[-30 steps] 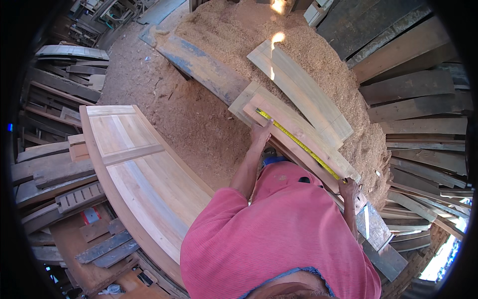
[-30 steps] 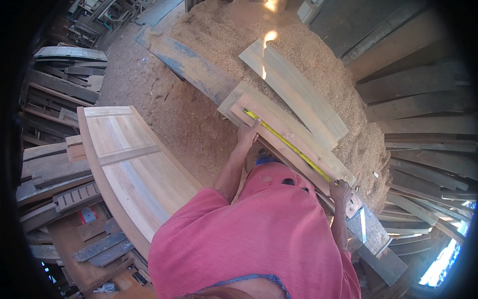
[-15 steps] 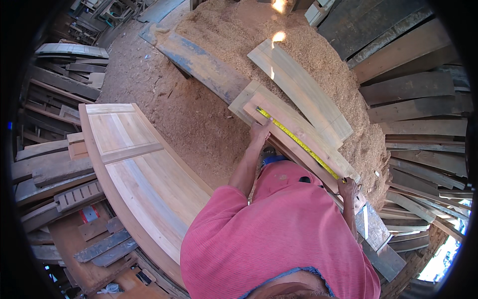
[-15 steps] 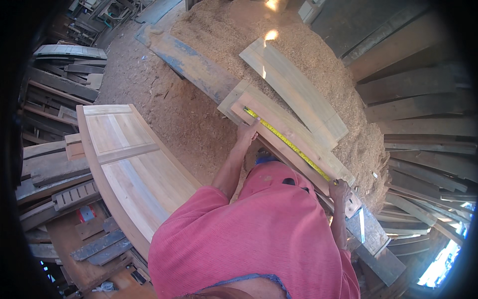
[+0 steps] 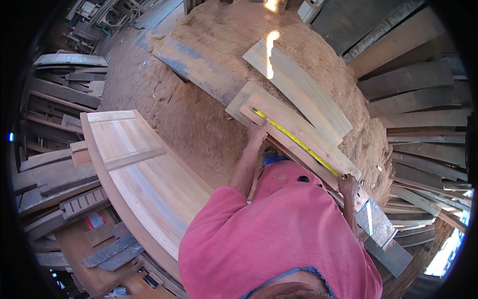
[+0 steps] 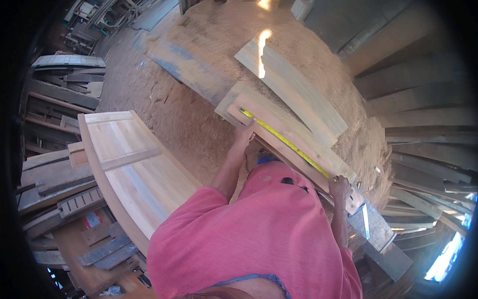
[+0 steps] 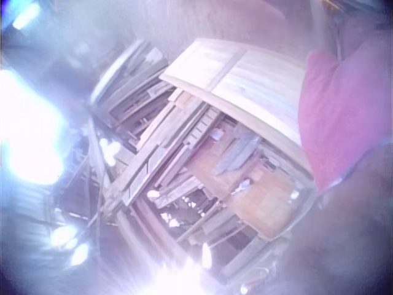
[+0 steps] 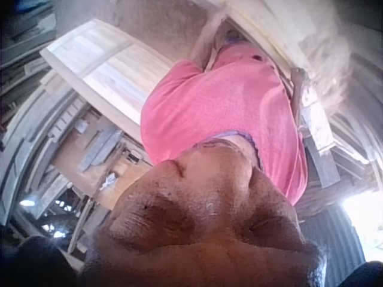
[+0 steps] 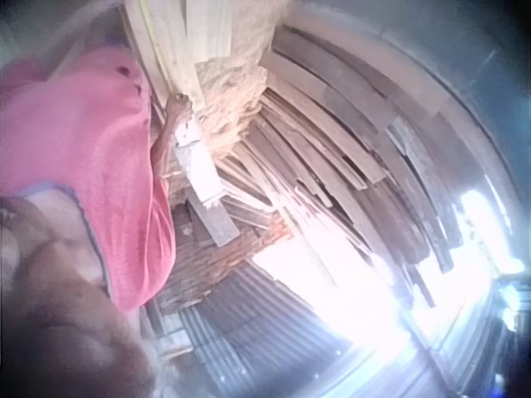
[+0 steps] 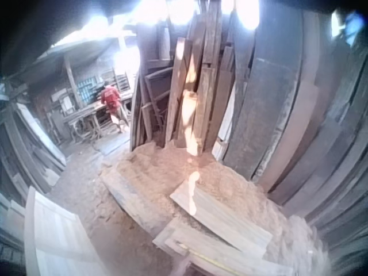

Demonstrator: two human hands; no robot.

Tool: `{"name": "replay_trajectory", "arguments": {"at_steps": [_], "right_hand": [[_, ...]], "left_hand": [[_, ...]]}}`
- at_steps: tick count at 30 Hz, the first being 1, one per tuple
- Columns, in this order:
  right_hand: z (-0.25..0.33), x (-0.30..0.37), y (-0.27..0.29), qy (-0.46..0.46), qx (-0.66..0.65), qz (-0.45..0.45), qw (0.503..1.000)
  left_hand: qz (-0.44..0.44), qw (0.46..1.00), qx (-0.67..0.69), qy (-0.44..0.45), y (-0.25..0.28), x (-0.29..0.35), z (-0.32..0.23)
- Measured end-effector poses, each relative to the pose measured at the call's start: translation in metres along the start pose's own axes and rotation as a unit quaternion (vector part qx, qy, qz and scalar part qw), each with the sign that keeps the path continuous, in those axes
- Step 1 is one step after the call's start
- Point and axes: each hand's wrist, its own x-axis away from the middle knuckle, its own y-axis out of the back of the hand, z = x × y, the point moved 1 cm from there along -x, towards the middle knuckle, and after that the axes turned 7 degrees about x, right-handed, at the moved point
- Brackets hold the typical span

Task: The person measures a wooden plank with a tape measure and marks it using a metal square and a pencil. They repeat the process on another plank, aligning the square and drawing lines for cutting.

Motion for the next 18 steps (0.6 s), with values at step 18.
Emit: {"name": "replay_trajectory", "arguments": {"at_steps": [18], "right_hand": [[-0.184, 0.044, -0.009, -0.136, -0.102, -0.09, 0.981]], "left_hand": [[-0.035, 0.995, -0.052, 0.08, 0.019, -0.032, -0.012]]}}
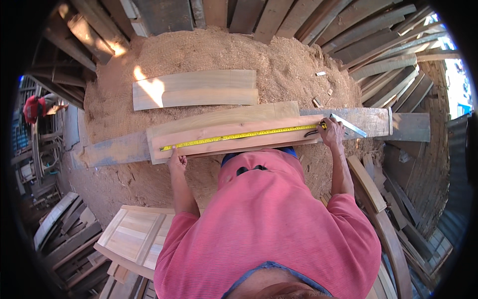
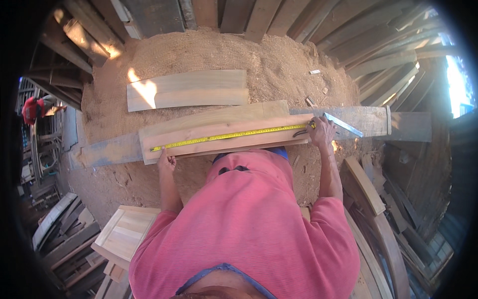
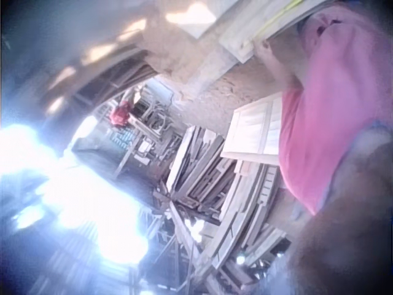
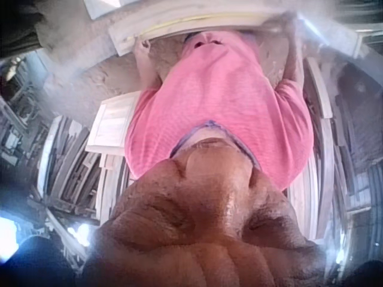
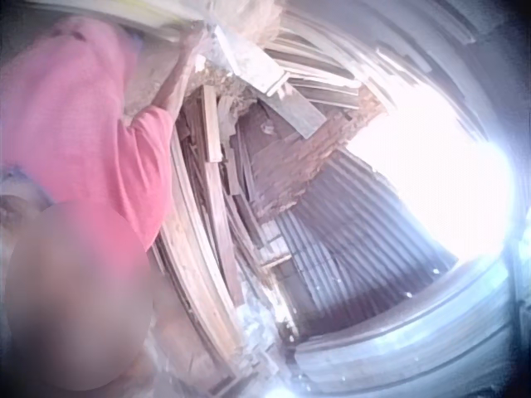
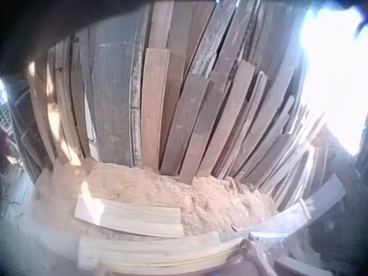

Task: The person measures a wooden plank with a tape measure and marks it using a metal square and a pencil. They repeat the process on another plank, aligning the square and drawing lines for cutting.

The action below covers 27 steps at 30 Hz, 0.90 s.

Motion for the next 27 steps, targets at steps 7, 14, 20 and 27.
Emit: {"name": "replay_trajectory", "arguments": {"at_steps": [7, 14, 20, 27], "right_hand": [[-0.028, 0.0, -0.022, 0.0, -0.036, -0.042, 0.998], [-0.034, 0.006, -0.028, -0.018, -0.042, -0.059, 0.997], [-0.04, 0.013, -0.032, -0.026, -0.033, -0.059, 0.997], [-0.039, 0.02, -0.038, -0.032, -0.027, -0.077, 0.996]], "left_hand": [[-0.007, 0.999, -0.004, 0.039, 0.003, -0.005, -0.009], [-0.029, 0.998, -0.021, 0.048, 0.005, -0.006, -0.016], [-0.038, 0.998, -0.021, 0.036, 0.004, -0.001, -0.015], [-0.008, 0.999, -0.004, 0.039, 0.006, -0.009, -0.012]]}}
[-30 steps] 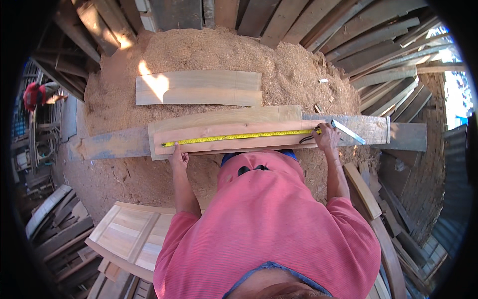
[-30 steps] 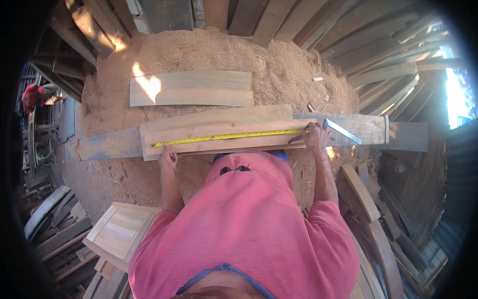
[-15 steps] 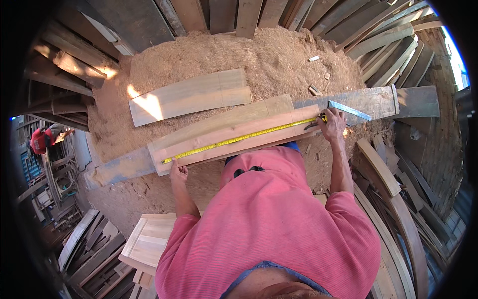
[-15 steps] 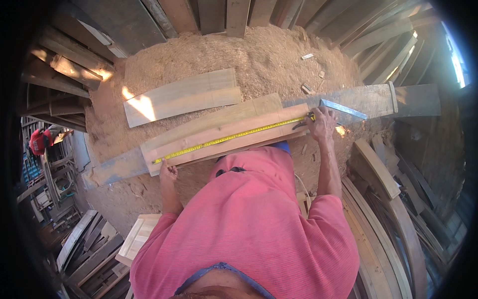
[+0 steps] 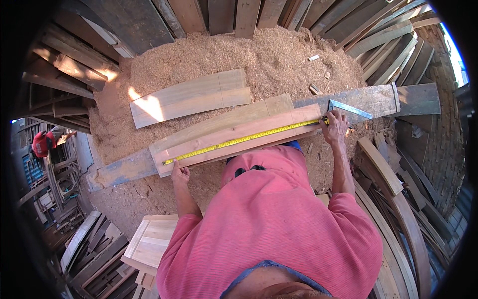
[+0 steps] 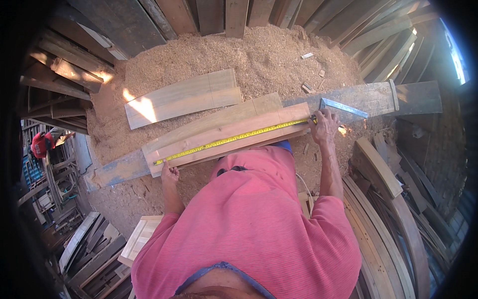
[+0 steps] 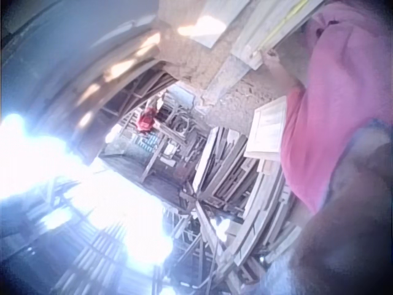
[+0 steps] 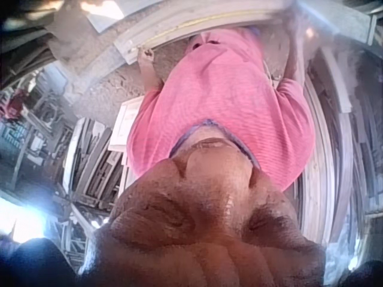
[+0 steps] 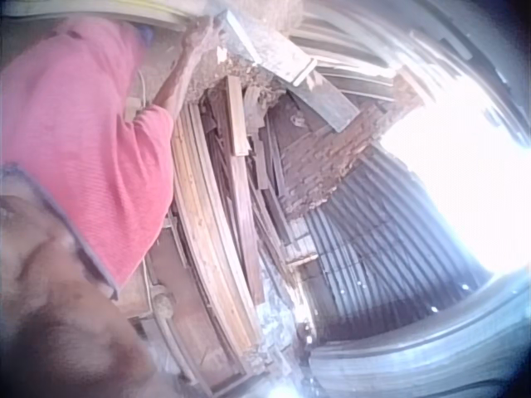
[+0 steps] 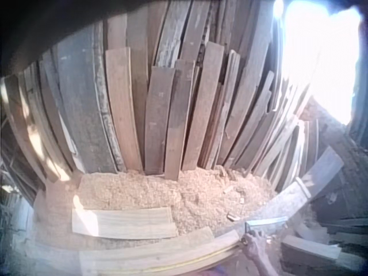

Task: The person measures a wooden plank with a tape measure and marks it using a metal square and a pencil. They repeat the process on another plank, aligning the square and drawing lines for cutting.

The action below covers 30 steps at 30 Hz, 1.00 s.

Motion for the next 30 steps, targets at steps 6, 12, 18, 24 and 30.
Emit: {"name": "replay_trajectory", "arguments": {"at_steps": [6, 12, 18, 24, 30], "right_hand": [[0.003, -0.001, 0.005, 0.012, -0.008, -0.015, 1.0], [0.024, -0.015, 0.019, 0.002, 0.084, 0.112, 0.99], [0.094, -0.007, 0.022, 0.078, 0.125, 0.112, 0.983], [0.157, 0.01, 0.014, 0.09, 0.091, 0.184, 0.975], [0.194, 0.032, 0.012, 0.083, 0.08, 0.173, 0.978]], "left_hand": [[0.003, 1.0, 0.004, 0.01, -0.001, -0.003, 0.0], [0.033, 0.999, 0.016, -0.016, -0.007, 0.008, 0.011], [0.031, 0.997, 0.042, -0.055, -0.019, 0.03, 0.023], [0.051, 0.992, 0.017, -0.111, -0.014, 0.03, 0.031], [-0.066, 0.972, -0.059, -0.217, 0.017, -0.007, 0.027]]}}
